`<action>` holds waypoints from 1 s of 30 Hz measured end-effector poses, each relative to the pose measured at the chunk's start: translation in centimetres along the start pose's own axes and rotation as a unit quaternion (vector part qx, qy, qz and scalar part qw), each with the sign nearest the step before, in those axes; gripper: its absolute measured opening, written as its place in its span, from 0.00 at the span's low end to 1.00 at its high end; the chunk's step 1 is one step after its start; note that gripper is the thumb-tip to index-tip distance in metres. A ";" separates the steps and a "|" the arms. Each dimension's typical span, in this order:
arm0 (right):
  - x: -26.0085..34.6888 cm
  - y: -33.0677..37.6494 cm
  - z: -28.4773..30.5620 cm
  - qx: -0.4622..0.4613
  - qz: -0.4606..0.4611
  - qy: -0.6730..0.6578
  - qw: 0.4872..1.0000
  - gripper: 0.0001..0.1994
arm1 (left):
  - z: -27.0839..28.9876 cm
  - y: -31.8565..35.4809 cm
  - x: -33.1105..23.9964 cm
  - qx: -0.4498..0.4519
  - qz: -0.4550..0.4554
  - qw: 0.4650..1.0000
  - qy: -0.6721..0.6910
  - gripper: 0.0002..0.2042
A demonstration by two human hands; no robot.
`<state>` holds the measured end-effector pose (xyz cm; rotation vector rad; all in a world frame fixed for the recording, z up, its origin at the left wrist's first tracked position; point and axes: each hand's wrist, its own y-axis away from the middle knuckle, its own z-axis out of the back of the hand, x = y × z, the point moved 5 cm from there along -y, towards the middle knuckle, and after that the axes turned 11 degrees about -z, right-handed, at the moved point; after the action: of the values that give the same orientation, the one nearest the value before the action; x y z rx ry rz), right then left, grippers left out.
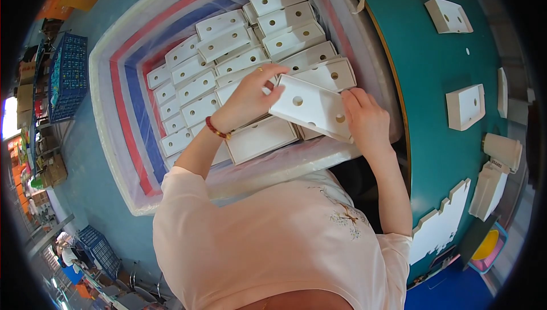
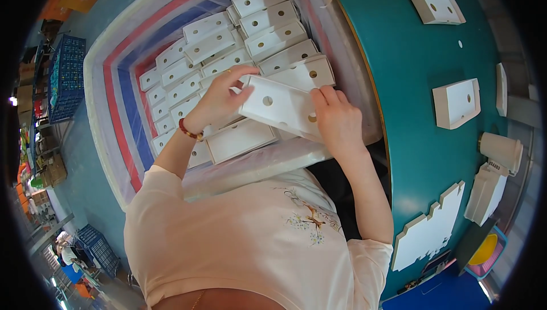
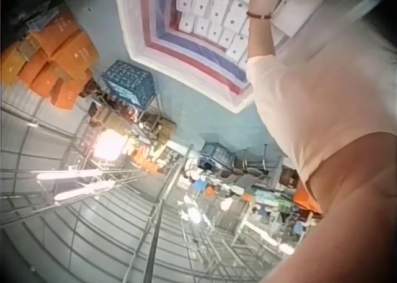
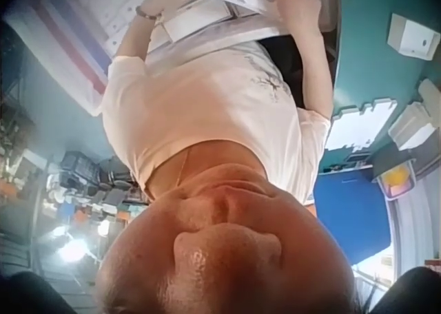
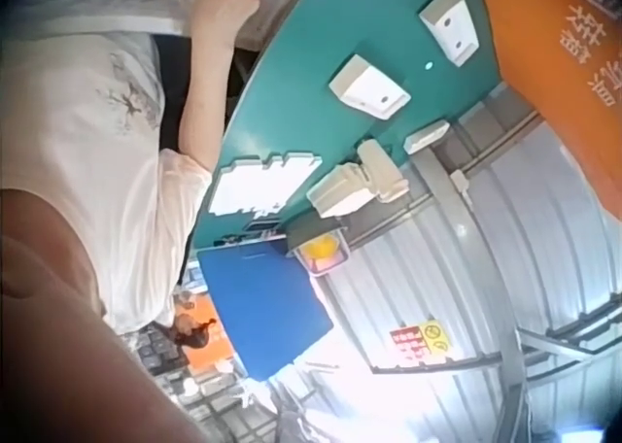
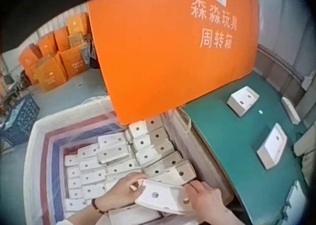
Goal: Folding white cardboard boxes and placing them into a plastic bin.
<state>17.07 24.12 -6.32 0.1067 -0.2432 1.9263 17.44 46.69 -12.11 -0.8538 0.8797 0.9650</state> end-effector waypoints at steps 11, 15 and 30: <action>-1.2 3.1 2.3 -0.038 -0.056 -0.113 0.991 0.14 | 17.5 7.0 21.8 -0.348 0.193 0.911 -0.107 0.16; -2.1 4.0 1.6 -0.022 -0.077 -0.106 0.991 0.13 | 14.3 7.4 26.7 -0.228 0.310 0.915 -0.120 0.20; -3.1 5.2 1.2 -0.017 -0.094 -0.128 0.987 0.09 | 6.6 4.1 19.5 0.076 0.208 0.941 -0.255 0.12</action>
<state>13.34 19.22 -6.41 0.3446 -0.4221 1.7186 21.14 60.08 -27.94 -0.2549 0.6777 1.3871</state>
